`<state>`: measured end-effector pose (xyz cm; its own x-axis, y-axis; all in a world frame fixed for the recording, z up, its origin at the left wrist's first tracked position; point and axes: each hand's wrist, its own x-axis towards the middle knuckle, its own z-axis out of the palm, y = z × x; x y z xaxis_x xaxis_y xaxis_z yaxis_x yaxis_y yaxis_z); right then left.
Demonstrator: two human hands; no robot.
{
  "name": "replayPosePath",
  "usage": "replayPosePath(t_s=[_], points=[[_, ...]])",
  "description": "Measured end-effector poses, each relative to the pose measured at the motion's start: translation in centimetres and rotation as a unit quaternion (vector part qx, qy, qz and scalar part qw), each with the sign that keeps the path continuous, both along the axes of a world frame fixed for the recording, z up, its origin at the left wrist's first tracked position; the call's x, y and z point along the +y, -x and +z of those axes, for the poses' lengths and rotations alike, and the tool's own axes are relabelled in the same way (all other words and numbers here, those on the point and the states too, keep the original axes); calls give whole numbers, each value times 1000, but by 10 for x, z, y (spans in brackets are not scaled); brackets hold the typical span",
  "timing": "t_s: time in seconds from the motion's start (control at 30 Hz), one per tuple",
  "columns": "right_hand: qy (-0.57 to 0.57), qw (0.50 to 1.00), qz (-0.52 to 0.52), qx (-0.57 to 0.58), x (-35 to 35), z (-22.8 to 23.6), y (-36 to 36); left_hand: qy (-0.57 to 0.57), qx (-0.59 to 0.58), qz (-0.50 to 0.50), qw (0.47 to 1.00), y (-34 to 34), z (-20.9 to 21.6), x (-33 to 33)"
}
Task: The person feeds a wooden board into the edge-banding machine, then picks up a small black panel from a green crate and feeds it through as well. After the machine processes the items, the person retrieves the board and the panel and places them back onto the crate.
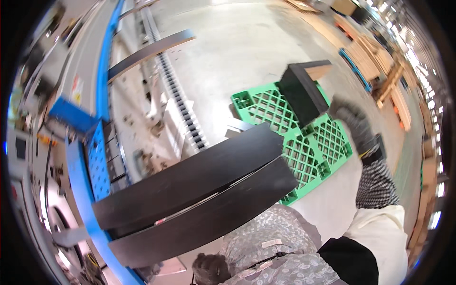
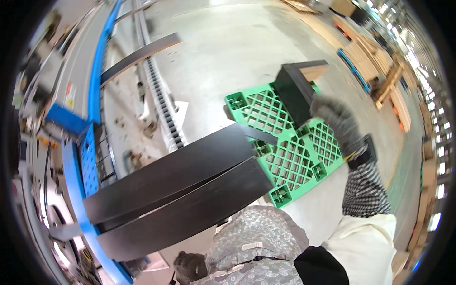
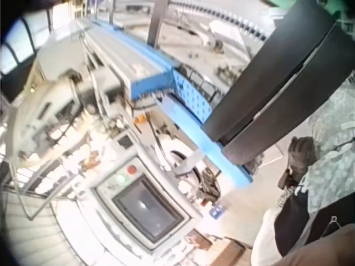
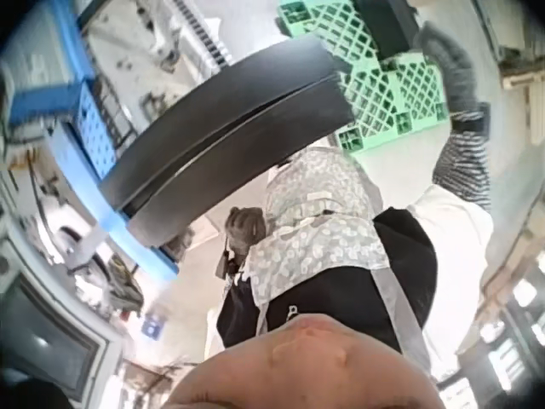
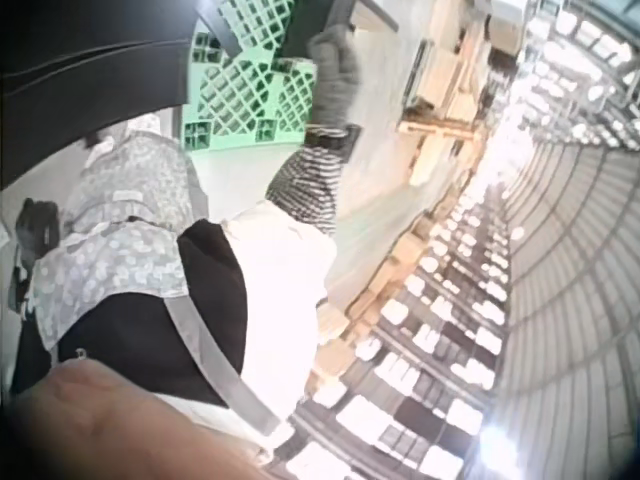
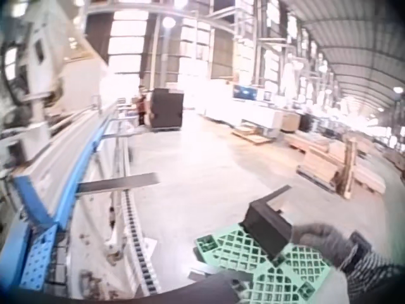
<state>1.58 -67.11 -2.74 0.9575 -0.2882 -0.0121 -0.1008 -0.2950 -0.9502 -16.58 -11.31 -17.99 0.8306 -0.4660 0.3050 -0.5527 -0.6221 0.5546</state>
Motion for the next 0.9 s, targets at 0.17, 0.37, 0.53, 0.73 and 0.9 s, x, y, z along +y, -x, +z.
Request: replayPosePath(t_s=[0.17,0.37,0.53,0.73,0.9], points=[[-99,979,-59,166,-52,-161,79,4,404,-19,914,12,-38,-39],[28,931,54,359,-125,-404,91,-207,710,149,657,13,-95,-25],[232,810,184,506,-165,-504,1,-203,638,265,694,-40,-116,-125],[255,828,125,483,-219,-651,-64,-236,630,288,681,-84,-158,-193],[329,818,119,457,-198,-762,-101,-260,638,314,653,-94,-181,-205]])
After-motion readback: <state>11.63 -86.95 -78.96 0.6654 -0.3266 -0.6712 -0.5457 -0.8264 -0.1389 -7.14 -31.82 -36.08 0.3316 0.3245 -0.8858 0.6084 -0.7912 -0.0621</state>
